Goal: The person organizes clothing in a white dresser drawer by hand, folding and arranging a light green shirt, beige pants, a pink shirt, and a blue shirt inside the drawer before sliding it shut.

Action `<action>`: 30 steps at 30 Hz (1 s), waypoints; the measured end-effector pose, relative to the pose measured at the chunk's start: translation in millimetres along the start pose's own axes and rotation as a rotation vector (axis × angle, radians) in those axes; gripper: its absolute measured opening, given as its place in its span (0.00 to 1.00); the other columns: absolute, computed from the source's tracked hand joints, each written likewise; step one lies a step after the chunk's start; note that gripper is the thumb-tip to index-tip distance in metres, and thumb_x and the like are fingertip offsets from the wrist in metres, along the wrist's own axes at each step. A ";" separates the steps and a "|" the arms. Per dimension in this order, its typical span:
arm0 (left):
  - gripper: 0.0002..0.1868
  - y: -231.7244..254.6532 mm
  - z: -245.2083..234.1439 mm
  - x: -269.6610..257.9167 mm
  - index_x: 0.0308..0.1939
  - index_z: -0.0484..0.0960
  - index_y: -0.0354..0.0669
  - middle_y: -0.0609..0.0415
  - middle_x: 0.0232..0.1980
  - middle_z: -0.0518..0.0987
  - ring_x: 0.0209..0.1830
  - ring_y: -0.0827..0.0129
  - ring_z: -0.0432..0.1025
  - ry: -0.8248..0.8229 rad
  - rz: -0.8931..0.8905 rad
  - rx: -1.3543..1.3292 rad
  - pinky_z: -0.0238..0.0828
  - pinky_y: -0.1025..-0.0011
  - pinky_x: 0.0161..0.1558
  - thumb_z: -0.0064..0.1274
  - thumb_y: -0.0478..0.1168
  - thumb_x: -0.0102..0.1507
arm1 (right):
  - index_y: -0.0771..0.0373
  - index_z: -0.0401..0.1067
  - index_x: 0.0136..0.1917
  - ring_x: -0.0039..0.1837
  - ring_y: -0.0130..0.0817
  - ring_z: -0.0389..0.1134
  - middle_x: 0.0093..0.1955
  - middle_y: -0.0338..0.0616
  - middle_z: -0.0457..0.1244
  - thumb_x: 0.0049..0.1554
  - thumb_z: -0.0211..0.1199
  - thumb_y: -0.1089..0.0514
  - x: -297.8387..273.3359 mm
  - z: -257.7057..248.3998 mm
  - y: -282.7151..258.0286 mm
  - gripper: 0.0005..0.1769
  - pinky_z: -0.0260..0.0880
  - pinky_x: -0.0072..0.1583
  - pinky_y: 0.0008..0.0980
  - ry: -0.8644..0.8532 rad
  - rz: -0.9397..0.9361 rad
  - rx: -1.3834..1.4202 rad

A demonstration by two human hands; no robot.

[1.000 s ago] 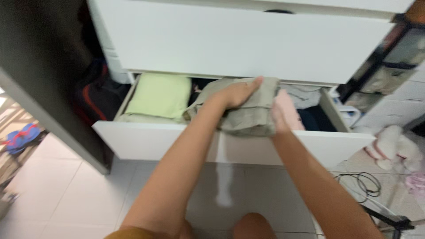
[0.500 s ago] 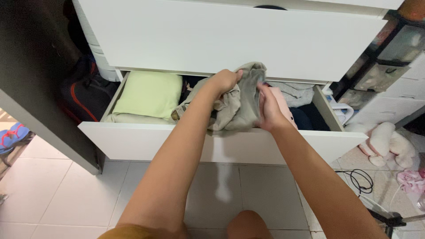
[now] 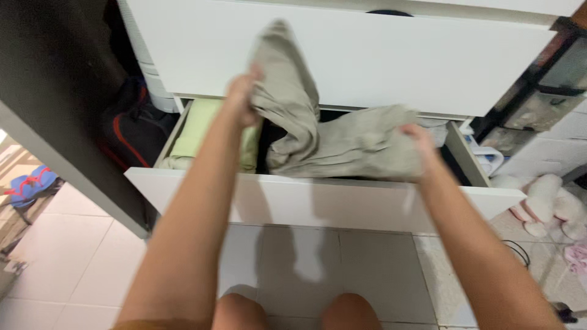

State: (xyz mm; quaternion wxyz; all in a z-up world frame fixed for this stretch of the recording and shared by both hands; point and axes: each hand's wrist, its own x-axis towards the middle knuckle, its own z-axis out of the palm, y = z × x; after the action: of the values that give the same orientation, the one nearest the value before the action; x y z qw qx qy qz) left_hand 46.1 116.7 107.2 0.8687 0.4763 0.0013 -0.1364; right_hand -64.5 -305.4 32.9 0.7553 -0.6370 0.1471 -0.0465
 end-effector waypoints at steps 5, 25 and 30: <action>0.33 49.7 -88.3 -46.5 0.65 0.74 0.38 0.45 0.59 0.80 0.56 0.54 0.77 0.074 0.026 0.194 0.79 0.54 0.54 0.57 0.54 0.62 | 0.61 0.70 0.62 0.55 0.42 0.69 0.55 0.48 0.67 0.60 0.53 0.48 44.4 -105.8 -25.8 0.22 0.72 0.56 0.44 -0.053 -0.015 0.288; 0.43 -38.1 68.4 -100.6 0.71 0.64 0.60 0.54 0.73 0.67 0.66 0.55 0.70 -0.650 0.089 1.614 0.63 0.56 0.65 0.64 0.55 0.54 | 0.78 0.68 0.67 0.63 0.55 0.68 0.64 0.70 0.65 0.53 0.67 0.27 39.0 -86.8 -15.7 0.52 0.67 0.65 0.44 0.005 -0.056 -1.393; 0.53 -54.1 79.9 -124.2 0.76 0.61 0.72 0.49 0.69 0.76 0.66 0.53 0.71 -0.696 -0.277 1.792 0.71 0.52 0.62 0.62 0.40 0.47 | 0.73 0.68 0.70 0.63 0.53 0.72 0.63 0.66 0.68 0.44 0.72 0.34 12.0 -60.2 -27.4 0.53 0.70 0.65 0.45 0.020 -0.181 -1.225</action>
State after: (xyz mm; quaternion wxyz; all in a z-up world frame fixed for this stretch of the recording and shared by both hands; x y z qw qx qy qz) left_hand -96.5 52.3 122.5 0.1116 0.8900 -0.3041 -0.3209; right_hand -66.9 -370.6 48.9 0.2438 -0.9644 0.0996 -0.0235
